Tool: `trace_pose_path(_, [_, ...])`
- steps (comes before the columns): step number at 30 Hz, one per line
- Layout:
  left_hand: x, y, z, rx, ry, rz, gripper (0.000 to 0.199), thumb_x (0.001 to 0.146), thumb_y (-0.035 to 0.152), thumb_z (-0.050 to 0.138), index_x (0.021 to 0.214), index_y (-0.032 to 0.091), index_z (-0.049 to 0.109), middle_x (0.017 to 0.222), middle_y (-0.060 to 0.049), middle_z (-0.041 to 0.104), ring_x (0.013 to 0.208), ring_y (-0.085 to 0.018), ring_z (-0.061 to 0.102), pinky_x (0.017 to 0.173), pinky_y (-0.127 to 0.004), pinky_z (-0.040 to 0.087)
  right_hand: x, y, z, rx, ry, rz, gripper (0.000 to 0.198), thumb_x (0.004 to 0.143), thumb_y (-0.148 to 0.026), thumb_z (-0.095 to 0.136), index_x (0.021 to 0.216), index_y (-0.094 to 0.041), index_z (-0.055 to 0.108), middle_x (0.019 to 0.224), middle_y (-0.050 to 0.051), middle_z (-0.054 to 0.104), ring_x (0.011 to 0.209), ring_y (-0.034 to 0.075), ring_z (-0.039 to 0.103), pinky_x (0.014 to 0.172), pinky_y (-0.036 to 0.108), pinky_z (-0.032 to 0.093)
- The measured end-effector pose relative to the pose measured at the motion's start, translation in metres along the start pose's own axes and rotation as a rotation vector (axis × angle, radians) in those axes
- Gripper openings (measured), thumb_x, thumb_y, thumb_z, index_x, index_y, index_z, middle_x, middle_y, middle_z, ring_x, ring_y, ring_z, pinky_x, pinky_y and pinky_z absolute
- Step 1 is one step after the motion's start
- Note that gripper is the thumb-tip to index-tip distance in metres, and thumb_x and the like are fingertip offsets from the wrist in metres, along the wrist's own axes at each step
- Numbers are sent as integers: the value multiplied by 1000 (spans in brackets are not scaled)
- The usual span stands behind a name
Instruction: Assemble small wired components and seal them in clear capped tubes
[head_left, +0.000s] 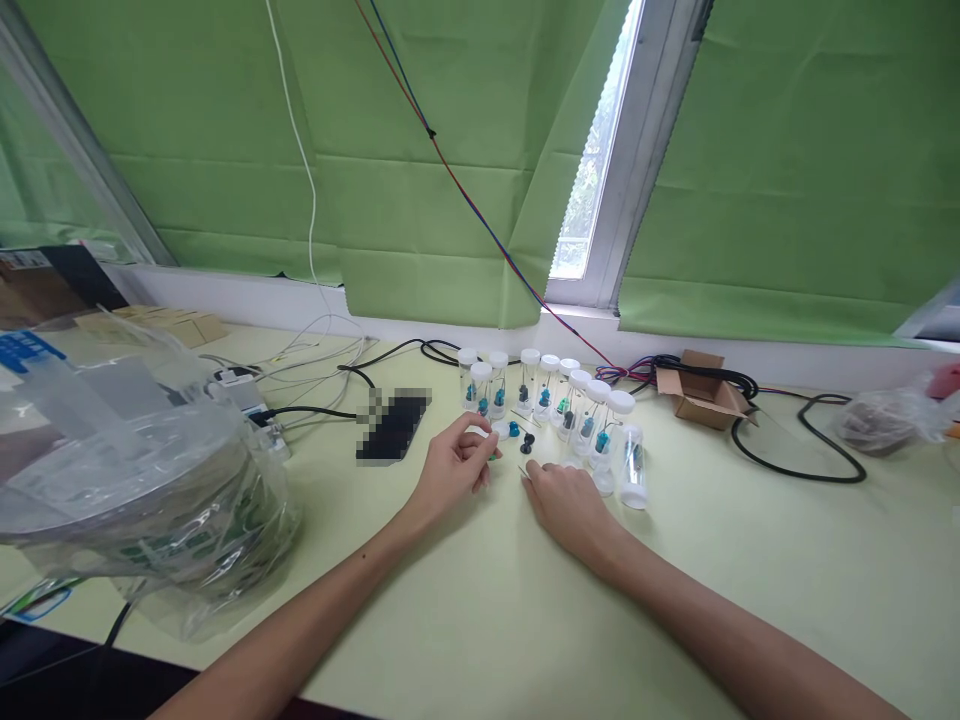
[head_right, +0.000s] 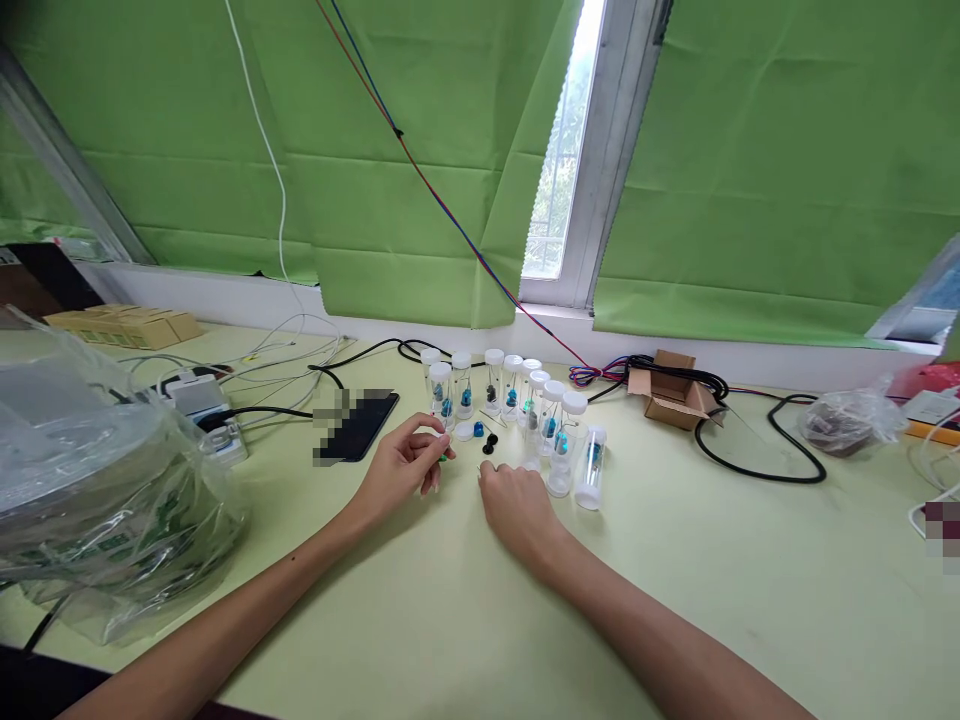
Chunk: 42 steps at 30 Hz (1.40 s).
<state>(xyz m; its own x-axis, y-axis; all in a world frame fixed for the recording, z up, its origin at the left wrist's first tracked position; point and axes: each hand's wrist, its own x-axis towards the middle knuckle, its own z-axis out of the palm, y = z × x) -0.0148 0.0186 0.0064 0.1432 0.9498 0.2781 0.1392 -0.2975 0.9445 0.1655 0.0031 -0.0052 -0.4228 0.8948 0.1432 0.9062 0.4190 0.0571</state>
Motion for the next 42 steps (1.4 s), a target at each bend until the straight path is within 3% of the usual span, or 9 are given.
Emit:
trace_pose_path(10, [6, -5, 1, -181, -78, -71, 34, 85, 47, 63, 88, 14, 67, 84, -6, 65, 53, -13, 60, 48, -25, 48, -2, -2, -2, 48, 46, 33, 26, 102, -30, 39, 100, -16, 62, 88, 11, 70, 74, 26, 70, 57, 30, 44])
trace_pose_path(17, [6, -7, 1, -277, -68, -174, 38, 79, 50, 70, 89, 13, 65, 81, -7, 67, 59, -16, 65, 55, -28, 51, -3, -3, -5, 115, 90, 46, 28, 102, -30, 39, 123, -20, 54, 121, 13, 60, 74, 21, 69, 54, 28, 45])
trace_pose_path(23, [6, -9, 4, -252, -65, -226, 41, 76, 52, 71, 79, 12, 65, 77, -6, 66, 53, -13, 60, 49, -25, 46, -2, -1, 4, 178, 98, 21, 40, 102, -33, 34, 138, -18, 43, 143, 19, 45, 87, 24, 70, 66, 34, 52])
trace_pose_path(31, [4, -9, 7, -276, -95, -216, 37, 78, 49, 70, 78, 12, 65, 82, -8, 67, 56, -11, 59, 52, -24, 46, 3, 5, 12, 239, 53, -1, 43, 103, -36, 30, 139, -16, 42, 150, 20, 37, 96, 25, 68, 72, 36, 52])
trace_pose_path(42, [3, -13, 9, -361, -81, -244, 34, 77, 46, 73, 81, 12, 66, 85, -6, 66, 61, -12, 62, 55, -24, 48, 3, 7, 15, 254, 92, -23, 41, 103, -35, 31, 136, -17, 45, 146, 15, 44, 102, 24, 65, 73, 33, 51])
